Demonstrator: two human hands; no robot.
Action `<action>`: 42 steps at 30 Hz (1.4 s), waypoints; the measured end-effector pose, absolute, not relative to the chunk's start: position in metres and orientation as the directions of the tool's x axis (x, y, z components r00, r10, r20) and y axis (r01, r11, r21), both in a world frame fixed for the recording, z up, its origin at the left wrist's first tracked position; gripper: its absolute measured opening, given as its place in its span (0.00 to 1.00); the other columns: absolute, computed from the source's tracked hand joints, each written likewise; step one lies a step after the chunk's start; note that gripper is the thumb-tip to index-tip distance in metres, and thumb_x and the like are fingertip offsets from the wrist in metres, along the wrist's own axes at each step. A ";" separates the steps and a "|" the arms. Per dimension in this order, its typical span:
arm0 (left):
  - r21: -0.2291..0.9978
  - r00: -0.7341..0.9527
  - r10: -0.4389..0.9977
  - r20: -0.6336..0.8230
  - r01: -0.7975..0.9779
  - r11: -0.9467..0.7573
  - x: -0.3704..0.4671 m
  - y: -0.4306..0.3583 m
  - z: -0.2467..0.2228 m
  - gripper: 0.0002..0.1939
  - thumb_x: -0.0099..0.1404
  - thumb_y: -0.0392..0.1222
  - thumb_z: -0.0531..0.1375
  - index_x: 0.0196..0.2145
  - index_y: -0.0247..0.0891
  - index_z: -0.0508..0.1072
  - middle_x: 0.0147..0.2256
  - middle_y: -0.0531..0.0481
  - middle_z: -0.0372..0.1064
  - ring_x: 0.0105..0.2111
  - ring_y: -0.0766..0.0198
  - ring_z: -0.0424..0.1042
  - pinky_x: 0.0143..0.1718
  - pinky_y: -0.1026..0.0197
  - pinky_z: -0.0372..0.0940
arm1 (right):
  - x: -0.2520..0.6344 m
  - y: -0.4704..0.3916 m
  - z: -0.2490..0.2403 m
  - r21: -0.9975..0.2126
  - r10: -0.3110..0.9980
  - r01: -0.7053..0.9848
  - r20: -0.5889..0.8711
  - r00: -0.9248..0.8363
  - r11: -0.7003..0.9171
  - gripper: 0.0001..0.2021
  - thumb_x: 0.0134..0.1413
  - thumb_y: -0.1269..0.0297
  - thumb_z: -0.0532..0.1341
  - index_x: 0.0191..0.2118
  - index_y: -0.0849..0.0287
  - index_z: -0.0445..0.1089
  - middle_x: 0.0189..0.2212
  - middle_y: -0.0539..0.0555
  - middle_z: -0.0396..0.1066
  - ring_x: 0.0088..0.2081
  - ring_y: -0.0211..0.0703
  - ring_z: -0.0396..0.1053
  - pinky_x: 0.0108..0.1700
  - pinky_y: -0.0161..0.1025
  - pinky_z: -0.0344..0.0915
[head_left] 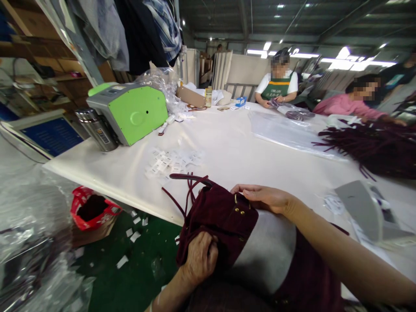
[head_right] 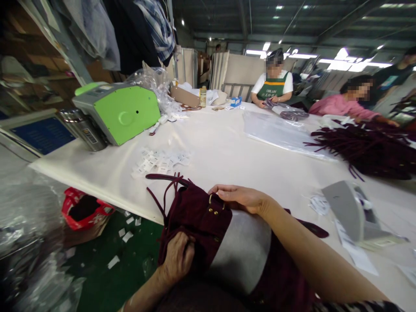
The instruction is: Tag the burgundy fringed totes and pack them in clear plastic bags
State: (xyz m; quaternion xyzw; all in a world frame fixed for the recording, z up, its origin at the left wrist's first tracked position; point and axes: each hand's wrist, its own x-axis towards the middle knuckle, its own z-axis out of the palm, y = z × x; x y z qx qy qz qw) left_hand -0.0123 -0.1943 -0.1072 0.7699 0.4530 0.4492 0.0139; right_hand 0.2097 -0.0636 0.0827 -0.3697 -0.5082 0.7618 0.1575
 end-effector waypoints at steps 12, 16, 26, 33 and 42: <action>0.471 0.241 0.882 0.406 0.771 -0.428 0.003 -0.158 -0.060 0.10 0.62 0.28 0.51 0.36 0.41 0.66 0.28 0.53 0.70 0.26 0.63 0.72 0.28 0.61 0.62 | 0.225 -0.075 0.033 -0.877 0.941 0.340 0.312 -0.134 0.339 0.11 0.58 0.54 0.62 0.44 0.51 0.73 0.58 0.60 0.68 0.64 0.58 0.58 0.65 0.56 0.54; 0.493 0.307 0.909 0.281 0.767 -0.411 0.002 -0.147 -0.047 0.11 0.63 0.27 0.53 0.38 0.41 0.67 0.31 0.54 0.73 0.30 0.63 0.74 0.31 0.62 0.62 | 0.232 -0.046 -0.007 -0.516 0.856 0.696 0.417 -0.305 0.499 0.15 0.63 0.56 0.55 0.47 0.54 0.75 0.59 0.61 0.66 0.68 0.58 0.50 0.67 0.58 0.50; 0.500 0.180 0.818 0.547 0.713 -0.491 -0.028 -0.099 -0.001 0.06 0.70 0.35 0.55 0.41 0.41 0.71 0.39 0.49 0.72 0.41 0.60 0.71 0.46 0.58 0.67 | 0.238 -0.009 0.010 -0.193 0.964 0.957 -0.110 -0.241 0.217 0.27 0.64 0.53 0.53 0.64 0.57 0.62 0.40 0.62 0.78 0.43 0.60 0.75 0.43 0.49 0.67; 0.309 -0.125 0.870 0.477 0.950 -0.033 -0.103 0.012 -0.006 0.12 0.68 0.37 0.57 0.49 0.37 0.73 0.48 0.42 0.72 0.50 0.52 0.69 0.51 0.52 0.65 | 0.214 -0.054 0.027 -0.307 0.917 0.919 0.379 -0.121 0.248 0.22 0.64 0.56 0.53 0.60 0.58 0.64 0.52 0.61 0.71 0.53 0.55 0.69 0.56 0.52 0.63; -0.036 0.157 0.938 0.308 0.987 -0.153 -0.095 0.097 -0.025 0.15 0.68 0.35 0.52 0.49 0.34 0.74 0.49 0.36 0.74 0.54 0.49 0.69 0.54 0.49 0.61 | 0.159 -0.092 -0.026 -0.425 0.822 0.716 0.415 -0.389 0.553 0.20 0.57 0.72 0.60 0.55 0.55 0.69 0.52 0.56 0.72 0.54 0.49 0.67 0.58 0.47 0.64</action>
